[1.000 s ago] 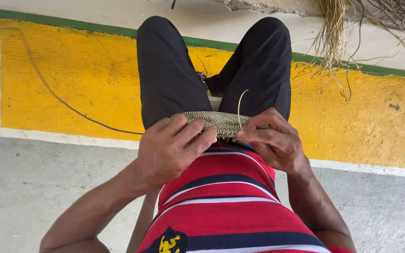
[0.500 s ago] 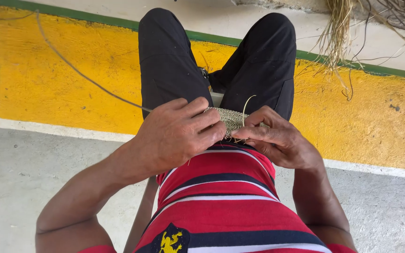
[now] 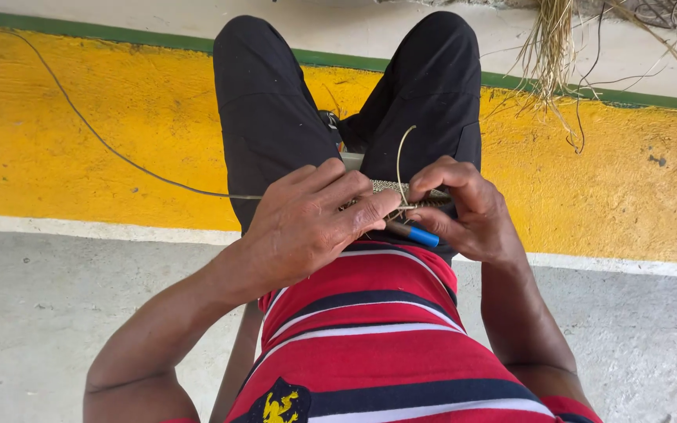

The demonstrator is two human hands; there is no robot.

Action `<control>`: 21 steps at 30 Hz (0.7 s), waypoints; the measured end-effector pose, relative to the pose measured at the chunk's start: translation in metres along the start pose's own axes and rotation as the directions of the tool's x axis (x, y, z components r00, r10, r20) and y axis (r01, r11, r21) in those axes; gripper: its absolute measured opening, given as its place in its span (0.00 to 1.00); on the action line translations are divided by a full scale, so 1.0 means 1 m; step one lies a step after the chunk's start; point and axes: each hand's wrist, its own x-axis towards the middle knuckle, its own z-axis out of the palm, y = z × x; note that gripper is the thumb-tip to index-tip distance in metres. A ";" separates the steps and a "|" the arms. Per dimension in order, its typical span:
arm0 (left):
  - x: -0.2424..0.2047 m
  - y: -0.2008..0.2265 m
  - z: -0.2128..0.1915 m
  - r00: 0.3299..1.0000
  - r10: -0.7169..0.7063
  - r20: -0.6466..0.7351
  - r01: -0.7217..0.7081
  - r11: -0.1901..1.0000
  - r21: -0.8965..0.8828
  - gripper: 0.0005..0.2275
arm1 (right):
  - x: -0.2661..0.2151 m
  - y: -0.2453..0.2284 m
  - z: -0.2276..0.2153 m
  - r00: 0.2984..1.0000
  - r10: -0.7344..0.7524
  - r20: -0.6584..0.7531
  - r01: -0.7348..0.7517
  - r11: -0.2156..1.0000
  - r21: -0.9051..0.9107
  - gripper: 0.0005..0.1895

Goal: The person is weaving straw or fiber strands together to create a circular flat base, likely for a coaster, hat, or basket.

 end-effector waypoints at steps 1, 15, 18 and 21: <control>0.001 -0.002 0.003 0.999 0.002 -0.037 -0.002 1.000 -0.001 0.11 | 0.000 0.003 0.000 0.999 0.039 -0.031 -0.039 0.999 0.001 0.19; 0.034 -0.026 0.018 0.993 -0.069 -0.090 0.076 0.994 0.076 0.03 | 0.072 0.030 -0.029 0.983 0.178 0.048 -0.170 0.977 -0.125 0.11; 0.050 -0.044 0.020 0.993 -0.047 -0.104 0.058 0.993 0.102 0.06 | 0.086 0.063 -0.034 0.978 0.190 0.082 -0.194 0.980 0.047 0.12; 0.062 -0.056 0.019 0.983 -0.185 0.001 0.184 0.982 0.050 0.06 | 0.089 0.090 -0.041 0.993 0.120 0.021 -0.122 0.962 0.243 0.13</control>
